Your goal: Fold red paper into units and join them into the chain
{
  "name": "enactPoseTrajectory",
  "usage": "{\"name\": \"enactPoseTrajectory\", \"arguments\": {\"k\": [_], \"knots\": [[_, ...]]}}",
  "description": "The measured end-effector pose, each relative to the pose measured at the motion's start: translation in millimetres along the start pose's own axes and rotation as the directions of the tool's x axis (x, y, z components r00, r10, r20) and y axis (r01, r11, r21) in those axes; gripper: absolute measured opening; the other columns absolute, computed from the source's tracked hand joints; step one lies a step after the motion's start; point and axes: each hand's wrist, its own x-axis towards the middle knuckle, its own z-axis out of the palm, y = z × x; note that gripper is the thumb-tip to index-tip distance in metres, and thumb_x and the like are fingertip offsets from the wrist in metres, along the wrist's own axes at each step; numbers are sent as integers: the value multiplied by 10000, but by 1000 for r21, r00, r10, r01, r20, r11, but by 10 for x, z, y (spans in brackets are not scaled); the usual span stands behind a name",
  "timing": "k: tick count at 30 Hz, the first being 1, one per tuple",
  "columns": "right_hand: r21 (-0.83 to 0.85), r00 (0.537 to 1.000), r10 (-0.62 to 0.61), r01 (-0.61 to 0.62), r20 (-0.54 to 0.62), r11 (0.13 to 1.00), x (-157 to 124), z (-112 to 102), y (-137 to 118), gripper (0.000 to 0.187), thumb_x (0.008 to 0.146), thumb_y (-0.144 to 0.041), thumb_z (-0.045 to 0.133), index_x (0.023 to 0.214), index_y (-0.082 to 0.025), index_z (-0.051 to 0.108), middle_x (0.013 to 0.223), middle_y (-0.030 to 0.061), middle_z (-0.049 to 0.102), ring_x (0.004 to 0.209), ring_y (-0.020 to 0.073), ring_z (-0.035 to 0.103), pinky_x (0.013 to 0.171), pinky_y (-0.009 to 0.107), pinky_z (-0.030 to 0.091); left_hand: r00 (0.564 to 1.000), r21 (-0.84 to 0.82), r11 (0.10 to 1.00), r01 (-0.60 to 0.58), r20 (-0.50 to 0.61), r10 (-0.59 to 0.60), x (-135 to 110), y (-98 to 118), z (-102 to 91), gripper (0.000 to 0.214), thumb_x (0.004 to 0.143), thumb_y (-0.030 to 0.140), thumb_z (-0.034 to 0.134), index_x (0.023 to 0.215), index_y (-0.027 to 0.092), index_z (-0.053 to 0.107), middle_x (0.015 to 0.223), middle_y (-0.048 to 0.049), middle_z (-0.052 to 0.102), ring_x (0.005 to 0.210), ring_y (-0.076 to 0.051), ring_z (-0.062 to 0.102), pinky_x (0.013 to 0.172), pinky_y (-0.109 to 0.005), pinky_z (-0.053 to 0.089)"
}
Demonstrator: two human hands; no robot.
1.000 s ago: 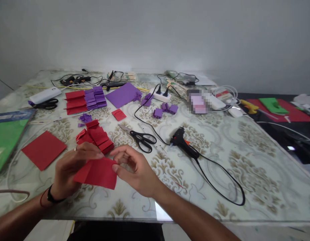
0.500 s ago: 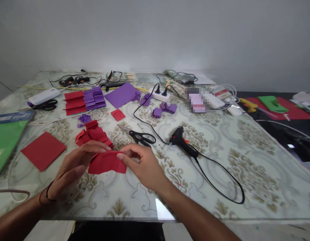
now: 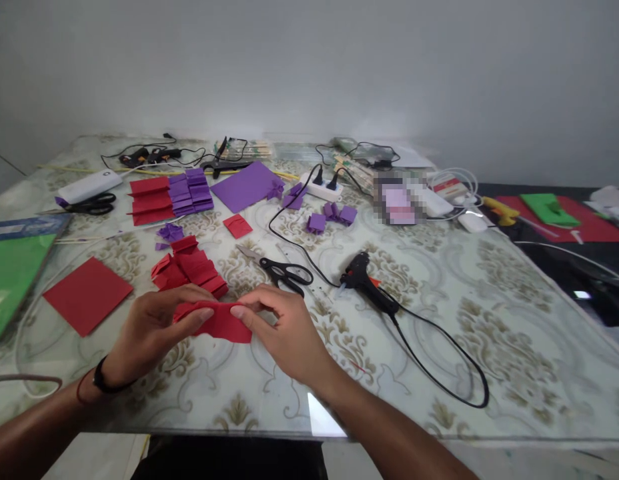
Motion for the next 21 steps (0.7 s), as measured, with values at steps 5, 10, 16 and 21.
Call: {"name": "enactPoseTrajectory", "arguments": {"k": [5, 10, 16, 21], "knots": [[28, 995, 89, -90, 47, 996, 17, -9, -11, 194, 943, -363, 708, 842, -203, 747, 764, 11, 671, 736, 173, 591, 694, 299, 462, 989, -22, 990, 141, 47, -140, 20, -16, -6, 125, 918, 301, 759, 893, 213, 845, 866, -25, 849, 786, -187, 771, 711, -250, 579], [40, 982, 171, -175, 81, 984, 50, -30, 26, 223, 917, -395, 719, 819, -197, 752, 736, 12, 687, 704, 172, 590, 665, 296, 453, 979, -19, 981, 194, 70, -192, 51, -42, -17, 173, 906, 347, 767, 874, 193, 838, 838, -39, 840, 756, -189, 748, 665, -249, 553], [67, 979, 194, -198, 59, 978, 74, -32, 114, 251, 913, -433, 712, 814, -202, 731, 667, -19, 607, 632, 151, 527, 602, 279, 410, 950, -87, 963, 257, 207, -235, 58, -131, 14, 254, 931, 411, 725, 928, 162, 774, 744, -4, 719, 627, -130, 609, 553, -222, 459], [60, 982, 174, -179, 75, 982, 85, -54, 84, 327, 952, -494, 665, 830, -194, 704, 712, -11, 603, 660, 150, 529, 622, 278, 425, 964, -59, 975, 212, 177, -199, 44, -181, 24, 324, 924, 419, 729, 731, 160, 701, 650, 23, 591, 589, -124, 535, 522, -224, 427]]}}
